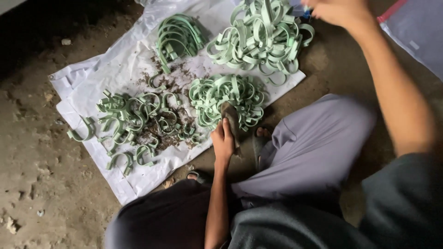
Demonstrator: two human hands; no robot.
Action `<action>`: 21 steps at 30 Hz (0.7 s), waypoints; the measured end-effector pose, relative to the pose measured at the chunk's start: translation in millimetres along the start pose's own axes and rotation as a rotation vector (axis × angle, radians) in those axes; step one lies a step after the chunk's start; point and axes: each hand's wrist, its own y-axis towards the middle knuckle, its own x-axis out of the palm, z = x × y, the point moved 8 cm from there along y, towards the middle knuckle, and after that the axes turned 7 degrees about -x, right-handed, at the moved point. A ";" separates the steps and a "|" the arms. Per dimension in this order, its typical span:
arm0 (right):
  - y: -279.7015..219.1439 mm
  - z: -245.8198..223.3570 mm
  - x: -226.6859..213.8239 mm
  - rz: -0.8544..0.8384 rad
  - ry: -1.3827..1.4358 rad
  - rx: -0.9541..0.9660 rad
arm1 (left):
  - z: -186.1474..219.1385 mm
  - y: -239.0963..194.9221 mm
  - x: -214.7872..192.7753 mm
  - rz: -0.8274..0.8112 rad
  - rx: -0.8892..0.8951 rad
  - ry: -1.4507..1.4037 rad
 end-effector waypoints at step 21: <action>29.8 53.4 171.2 0.255 0.410 0.486 | -3.5 -33.5 -6.3 0.111 -0.114 -0.226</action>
